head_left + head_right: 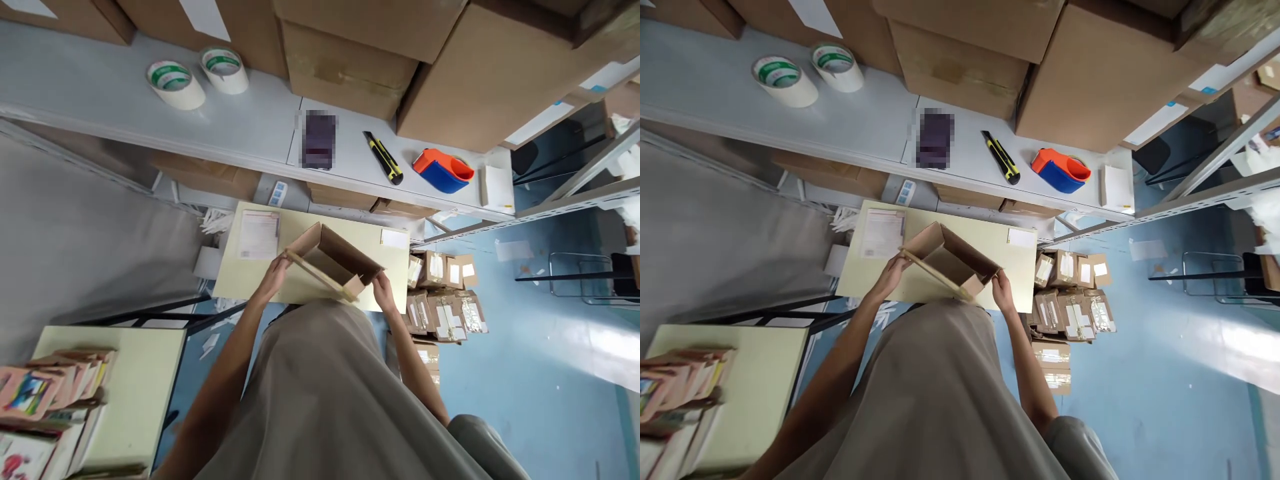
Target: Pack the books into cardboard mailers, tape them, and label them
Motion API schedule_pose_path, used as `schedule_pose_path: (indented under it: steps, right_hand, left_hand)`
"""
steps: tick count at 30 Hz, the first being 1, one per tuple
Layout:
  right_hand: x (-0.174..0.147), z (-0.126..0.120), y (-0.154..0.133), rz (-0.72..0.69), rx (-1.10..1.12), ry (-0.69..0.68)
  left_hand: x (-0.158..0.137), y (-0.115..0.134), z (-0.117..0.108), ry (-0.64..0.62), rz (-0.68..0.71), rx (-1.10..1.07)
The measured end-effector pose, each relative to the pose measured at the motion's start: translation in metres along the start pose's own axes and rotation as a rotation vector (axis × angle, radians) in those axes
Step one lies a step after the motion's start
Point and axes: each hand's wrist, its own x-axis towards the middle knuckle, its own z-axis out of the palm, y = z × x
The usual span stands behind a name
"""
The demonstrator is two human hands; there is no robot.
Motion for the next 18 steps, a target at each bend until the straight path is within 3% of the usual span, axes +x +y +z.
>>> schedule_pose_path:
  steps: [3,5,9,13,18]
  right_hand:
    - [-0.011,0.006,0.008,0.026,0.031,-0.082]
    - [-0.02,0.006,0.012,0.13,0.102,-0.124]
    - [-0.033,0.004,0.012,0.304,0.264,-0.143]
    - [-0.028,0.005,-0.002,0.235,0.26,-0.119]
    - [-0.007,0.005,-0.019,0.119,0.181,-0.15]
  left_hand:
    - [-0.006,0.001,0.01,0.037,-0.076,-0.126]
    - [-0.009,0.005,0.009,0.033,-0.088,-0.159]
    - [-0.014,0.02,-0.003,0.051,-0.078,-0.075]
    - [-0.025,0.041,-0.003,-0.006,-0.138,-0.045]
    - [-0.043,0.053,0.013,-0.027,-0.207,0.01]
